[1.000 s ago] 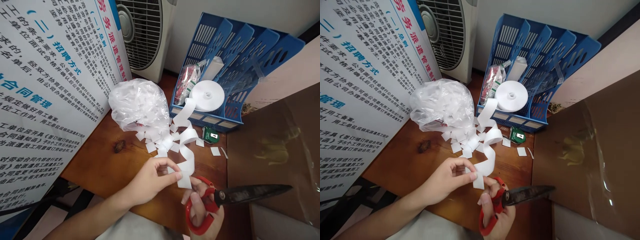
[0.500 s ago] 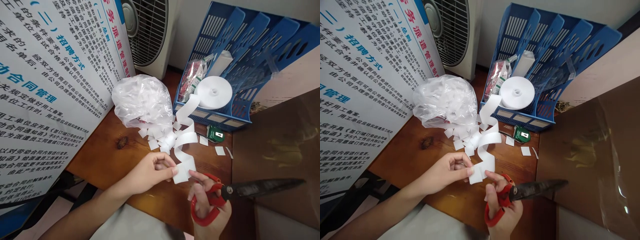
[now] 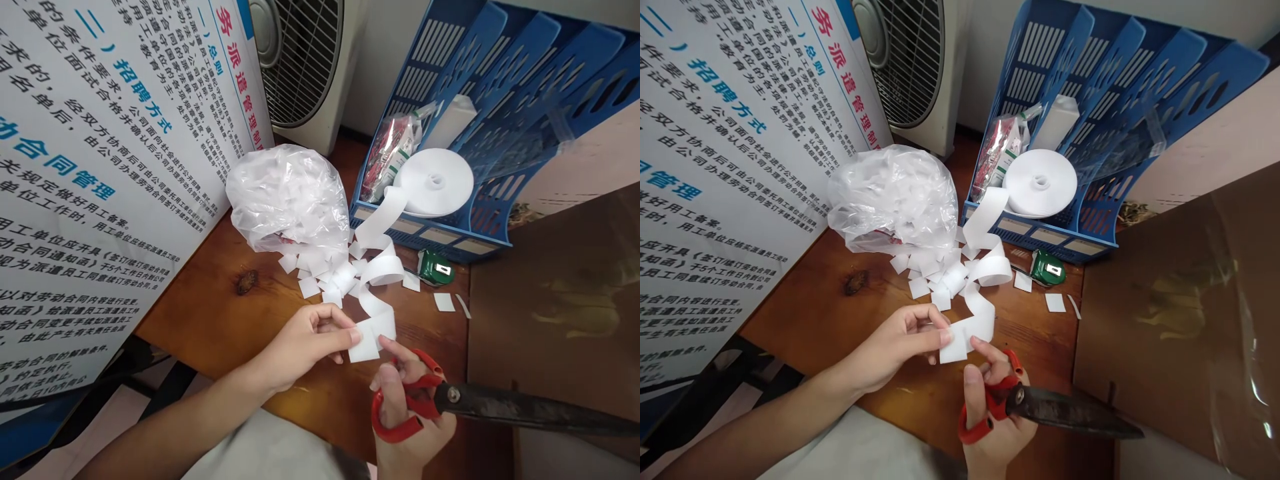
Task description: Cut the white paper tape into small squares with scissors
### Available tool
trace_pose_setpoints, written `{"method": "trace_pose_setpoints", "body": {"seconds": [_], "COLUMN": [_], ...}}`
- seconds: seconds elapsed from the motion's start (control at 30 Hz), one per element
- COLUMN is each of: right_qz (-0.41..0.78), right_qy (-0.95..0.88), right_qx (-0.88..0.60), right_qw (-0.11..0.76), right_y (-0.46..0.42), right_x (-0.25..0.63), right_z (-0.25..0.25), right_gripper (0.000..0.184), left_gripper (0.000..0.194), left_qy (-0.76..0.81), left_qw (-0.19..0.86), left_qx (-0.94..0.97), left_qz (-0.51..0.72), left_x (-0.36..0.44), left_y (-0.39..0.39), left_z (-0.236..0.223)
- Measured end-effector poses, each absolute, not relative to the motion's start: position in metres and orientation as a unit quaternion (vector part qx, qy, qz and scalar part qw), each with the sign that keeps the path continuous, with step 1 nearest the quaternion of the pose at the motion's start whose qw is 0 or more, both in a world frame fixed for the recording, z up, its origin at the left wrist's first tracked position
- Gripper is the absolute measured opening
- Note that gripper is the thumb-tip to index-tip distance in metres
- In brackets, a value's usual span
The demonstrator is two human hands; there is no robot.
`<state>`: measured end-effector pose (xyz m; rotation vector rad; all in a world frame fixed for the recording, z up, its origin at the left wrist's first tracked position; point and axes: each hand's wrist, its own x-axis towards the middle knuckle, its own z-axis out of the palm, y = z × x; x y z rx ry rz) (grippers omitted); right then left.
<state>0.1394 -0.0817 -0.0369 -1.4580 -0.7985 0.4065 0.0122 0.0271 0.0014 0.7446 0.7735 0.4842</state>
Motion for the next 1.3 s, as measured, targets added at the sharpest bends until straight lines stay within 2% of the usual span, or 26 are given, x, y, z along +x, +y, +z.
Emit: {"method": "trace_pose_setpoints", "body": {"seconds": [0.23,0.37,0.6,0.8,0.9,1.0,1.13,1.3], "right_qz": [0.140,0.123,0.135,0.194,0.218,0.213,0.206,0.158], "right_qy": [-0.391,-0.391,-0.314,-0.238,-0.188,-0.157,-0.162,-0.247], "right_qx": [-0.639,-0.649,-0.702,-0.690,-0.667,-0.658,-0.680,-0.708], "right_qw": [0.647,0.641,0.625,0.656,0.687,0.705,0.685,0.642], "right_y": [-0.076,-0.078,-0.071,-0.065,-0.061,-0.057,-0.060,-0.069], "right_x": [0.138,0.136,0.124,0.122,0.120,0.118,0.120,0.121], "right_z": [-0.036,-0.037,-0.024,-0.025,-0.022,-0.020,-0.025,-0.032], "right_gripper": [0.016,0.016,0.018,0.043,0.044,0.044,0.044,0.034], "left_gripper": [0.024,0.023,0.026,0.029,0.039,0.036,0.029,0.026], "left_qy": [0.337,0.324,0.359,0.398,0.423,0.419,0.424,0.430], "left_qw": [0.895,0.903,0.831,0.765,0.761,0.768,0.762,0.751], "left_qx": [0.227,0.226,0.357,0.413,0.384,0.384,0.382,0.389], "left_qz": [0.182,0.170,0.229,0.293,0.306,0.294,0.306,0.315], "left_x": [0.007,0.004,0.009,0.015,0.019,0.022,0.023,0.024], "left_y": [0.031,0.034,0.027,0.020,0.016,0.013,0.010,0.012], "left_z": [0.001,0.001,-0.005,-0.007,-0.010,-0.015,-0.017,-0.015]}}
